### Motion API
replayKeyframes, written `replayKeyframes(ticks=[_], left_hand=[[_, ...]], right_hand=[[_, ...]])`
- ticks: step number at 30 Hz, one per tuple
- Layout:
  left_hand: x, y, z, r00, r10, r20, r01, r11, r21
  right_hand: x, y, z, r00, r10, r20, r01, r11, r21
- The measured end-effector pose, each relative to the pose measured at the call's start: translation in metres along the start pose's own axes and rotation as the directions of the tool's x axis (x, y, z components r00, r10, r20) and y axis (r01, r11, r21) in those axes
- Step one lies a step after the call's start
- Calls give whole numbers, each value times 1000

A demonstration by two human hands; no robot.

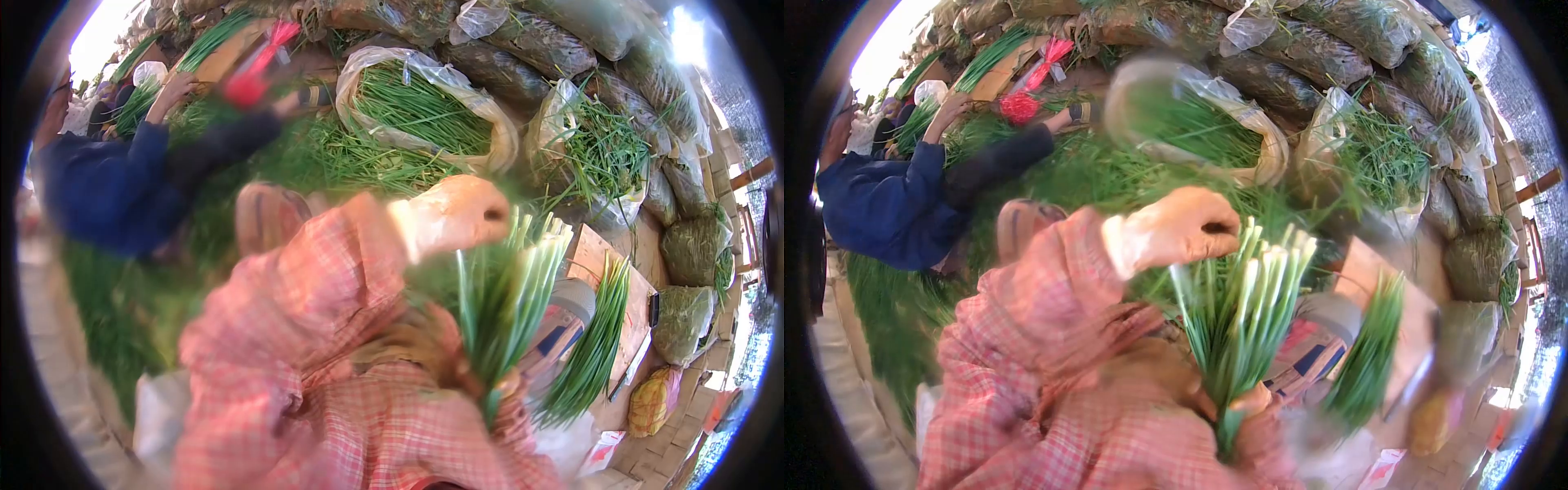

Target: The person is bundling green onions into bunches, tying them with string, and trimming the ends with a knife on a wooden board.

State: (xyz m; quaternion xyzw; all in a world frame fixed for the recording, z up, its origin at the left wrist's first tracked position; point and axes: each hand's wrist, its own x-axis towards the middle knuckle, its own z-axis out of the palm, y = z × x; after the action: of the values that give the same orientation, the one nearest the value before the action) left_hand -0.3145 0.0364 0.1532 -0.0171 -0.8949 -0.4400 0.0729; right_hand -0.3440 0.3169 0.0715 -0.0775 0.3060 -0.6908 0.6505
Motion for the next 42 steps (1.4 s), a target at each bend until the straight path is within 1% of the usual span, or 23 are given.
replayKeyframes(ticks=[2,5,7,8,10,11,14,16,18,20,21,22,25,28,30,32,33,36,37,38,40,41,42], left_hand=[[-4,1,4,985,144,-95,-132,983,130],[-12,23,-1,868,419,-266,-353,898,264],[-18,29,-22,812,349,-467,-366,929,59],[-30,37,-34,858,79,-508,-241,935,-261],[-48,18,-65,768,80,-636,-453,770,-450],[-61,7,-75,726,-37,-687,-442,741,-506],[-108,-48,-68,891,-205,-405,-20,874,-486],[-115,-30,-15,925,-381,-2,238,581,-778],[-115,-39,57,961,-258,101,195,370,-908],[-91,-28,87,978,-204,51,71,88,-994],[-74,-26,90,956,-288,47,49,1,-999],[-63,-20,76,944,-258,207,178,-131,-975],[-48,-16,69,958,-238,159,100,-241,-965],[-48,-29,72,974,-210,84,47,-176,-983],[-51,-22,69,939,-337,66,27,-118,-993],[-49,-33,78,913,-407,29,31,-3,-1000],[-45,-36,88,888,-459,-27,-33,-4,-999],[-45,-24,82,910,-396,-119,-107,51,-993],[-46,-19,76,901,-428,-69,-61,32,-998],[-48,-21,72,918,-394,-48,-59,-16,-998],[-53,-26,64,945,-327,-10,-48,-110,-993],[-59,-42,66,942,-330,65,37,-90,-995],[-65,-57,67,933,-331,140,123,-71,-990]], right_hand=[[0,1,-1,1000,6,3,-6,1000,4],[4,5,-1,1000,17,7,-18,1000,11],[6,8,-1,999,31,13,-31,999,11],[9,9,-2,999,36,19,-36,999,8],[13,11,-2,999,41,29,-41,999,4],[15,12,-2,999,43,32,-43,999,4],[15,15,-2,997,62,42,-61,998,-18],[16,16,-1,996,72,44,-71,997,-27],[15,19,-1,993,108,48,-105,993,-52],[14,24,0,990,138,34,-135,988,-75],[14,25,0,989,147,25,-144,985,-94],[13,27,1,987,162,21,-159,981,-114],[16,25,2,988,154,-30,-157,964,-214],[26,5,14,991,39,-128,-81,937,-340],[36,-17,43,967,-196,-160,124,919,-375],[49,-26,51,941,-330,-76,211,747,-630],[54,-29,53,922,-386,-19,248,630,-736],[65,-27,56,860,-489,-146,-39,222,-974],[65,-30,58,859,-490,-147,-44,215,-976],[64,-34,57,883,-397,-250,-47,455,-889],[58,-46,53,920,-146,-363,-85,831,-550],[52,-50,54,936,-40,-348,-64,958,-281],[51,-53,54,951,-19,-309,-44,980,-196]])
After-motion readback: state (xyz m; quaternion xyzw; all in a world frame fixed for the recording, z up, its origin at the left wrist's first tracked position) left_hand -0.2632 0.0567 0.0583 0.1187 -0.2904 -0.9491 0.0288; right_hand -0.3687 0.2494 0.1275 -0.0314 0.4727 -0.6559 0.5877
